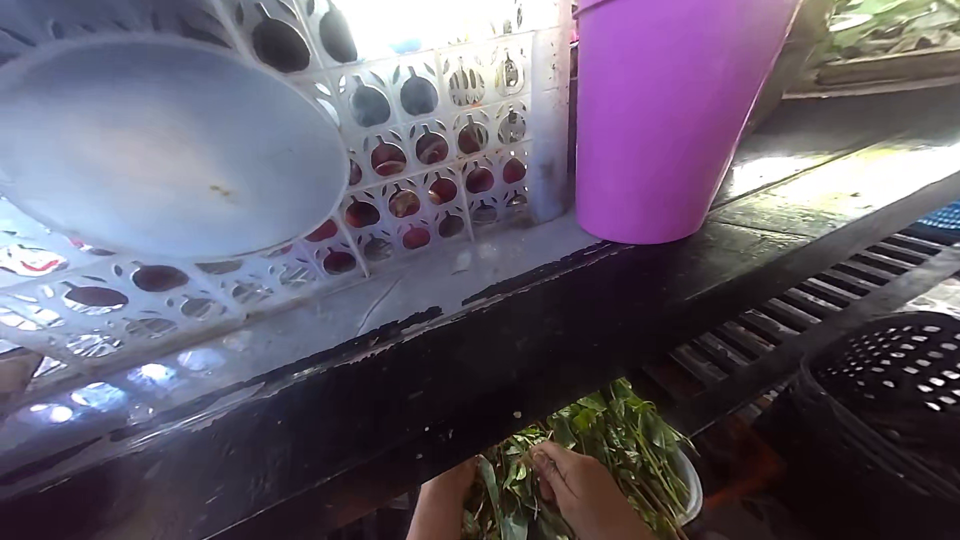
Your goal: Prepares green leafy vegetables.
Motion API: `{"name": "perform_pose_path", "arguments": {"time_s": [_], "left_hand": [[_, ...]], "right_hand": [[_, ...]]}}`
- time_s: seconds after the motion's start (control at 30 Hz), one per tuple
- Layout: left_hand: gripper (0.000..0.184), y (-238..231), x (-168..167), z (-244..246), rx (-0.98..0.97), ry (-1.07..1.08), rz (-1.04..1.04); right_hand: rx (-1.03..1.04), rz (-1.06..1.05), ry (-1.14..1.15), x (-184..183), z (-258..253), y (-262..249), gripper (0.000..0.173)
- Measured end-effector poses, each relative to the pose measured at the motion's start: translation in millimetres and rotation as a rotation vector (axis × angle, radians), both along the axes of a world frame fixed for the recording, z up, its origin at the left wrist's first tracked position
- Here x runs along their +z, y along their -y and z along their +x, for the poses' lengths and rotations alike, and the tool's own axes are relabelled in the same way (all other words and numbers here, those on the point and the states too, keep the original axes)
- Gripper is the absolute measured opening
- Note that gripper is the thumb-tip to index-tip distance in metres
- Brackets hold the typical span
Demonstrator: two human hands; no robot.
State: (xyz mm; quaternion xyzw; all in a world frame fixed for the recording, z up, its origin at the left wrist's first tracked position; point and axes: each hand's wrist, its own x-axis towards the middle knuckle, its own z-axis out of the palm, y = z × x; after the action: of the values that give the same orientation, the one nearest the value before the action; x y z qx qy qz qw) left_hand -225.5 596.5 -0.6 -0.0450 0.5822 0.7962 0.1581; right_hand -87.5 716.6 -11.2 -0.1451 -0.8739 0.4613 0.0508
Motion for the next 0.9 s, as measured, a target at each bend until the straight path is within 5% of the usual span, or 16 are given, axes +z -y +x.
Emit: {"name": "perform_pose_path", "arguments": {"time_s": [0.13, 0.2, 0.27, 0.4, 0.63, 0.9], "left_hand": [[0.021, 9.7, 7.8, -5.5, 0.001, -0.039, -0.002], [0.025, 11.9, -7.6, -4.8, -0.120, -0.051, 0.035], [0.028, 8.6, -18.6, -2.0, -0.269, -0.068, 0.041], [0.032, 3.7, -21.8, 4.5, -0.644, -0.100, -0.038], [0.032, 14.8, -24.9, -2.1, -0.852, -0.108, -0.178], [0.037, 7.4, -24.3, -1.0, -0.902, -0.156, -0.206]], "right_hand": [[-0.119, 0.140, -0.040, -13.6, -0.7, -18.5, 0.030], [-0.051, 0.141, 0.110, -8.6, -1.1, -29.9, 0.082], [-0.057, 0.103, 0.148, -10.0, -4.1, -38.4, 0.101], [-0.312, -0.148, -0.033, 5.9, -13.5, -52.9, 0.033], [-0.551, -0.951, -0.397, 23.0, -6.4, -85.5, 0.037], [-0.501, -0.975, -0.557, 26.3, 1.5, -82.5, 0.012]]}}
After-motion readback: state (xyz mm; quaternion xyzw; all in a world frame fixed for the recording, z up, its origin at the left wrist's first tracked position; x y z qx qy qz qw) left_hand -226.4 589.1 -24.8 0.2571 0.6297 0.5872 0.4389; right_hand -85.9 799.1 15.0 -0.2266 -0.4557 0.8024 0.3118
